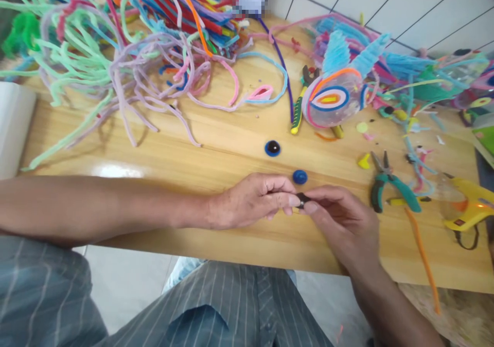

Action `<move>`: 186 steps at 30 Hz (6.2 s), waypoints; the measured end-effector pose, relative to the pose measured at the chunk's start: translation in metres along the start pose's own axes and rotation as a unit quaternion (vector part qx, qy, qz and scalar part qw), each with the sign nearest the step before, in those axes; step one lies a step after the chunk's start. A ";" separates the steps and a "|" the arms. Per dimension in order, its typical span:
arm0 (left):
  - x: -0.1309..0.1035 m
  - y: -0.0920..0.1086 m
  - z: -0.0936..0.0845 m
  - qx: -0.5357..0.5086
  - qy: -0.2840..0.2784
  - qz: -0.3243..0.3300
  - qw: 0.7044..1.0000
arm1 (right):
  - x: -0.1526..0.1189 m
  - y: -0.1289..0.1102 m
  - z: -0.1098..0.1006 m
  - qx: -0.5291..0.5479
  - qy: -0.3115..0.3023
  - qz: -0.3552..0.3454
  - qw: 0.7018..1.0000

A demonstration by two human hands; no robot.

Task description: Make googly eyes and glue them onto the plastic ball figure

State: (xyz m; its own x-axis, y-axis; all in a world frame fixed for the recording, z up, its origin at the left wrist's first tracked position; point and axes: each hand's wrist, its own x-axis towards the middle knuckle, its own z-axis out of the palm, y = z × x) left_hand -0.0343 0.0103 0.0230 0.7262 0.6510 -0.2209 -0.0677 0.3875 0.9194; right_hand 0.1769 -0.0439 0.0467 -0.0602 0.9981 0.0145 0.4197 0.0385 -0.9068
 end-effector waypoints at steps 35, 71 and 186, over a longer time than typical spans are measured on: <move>0.005 0.001 -0.003 -0.004 -0.003 0.000 1.000 | 0.001 0.012 0.014 0.099 0.063 -0.003 0.993; 0.001 -0.001 -0.003 0.111 -0.072 0.020 0.991 | -0.008 0.003 -0.006 -0.332 -0.019 -0.282 0.900; -0.006 -0.030 -0.002 0.623 0.041 0.252 0.739 | 0.047 0.045 -0.023 -0.313 -0.035 -0.218 0.924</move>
State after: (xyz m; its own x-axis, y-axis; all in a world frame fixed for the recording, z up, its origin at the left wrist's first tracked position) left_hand -0.0380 -0.0040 -0.0042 0.7761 0.5651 0.2799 0.4043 -0.7865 0.4668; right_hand 0.2135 0.0063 0.0160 -0.3963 0.8763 0.2738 0.7823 0.4784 -0.3988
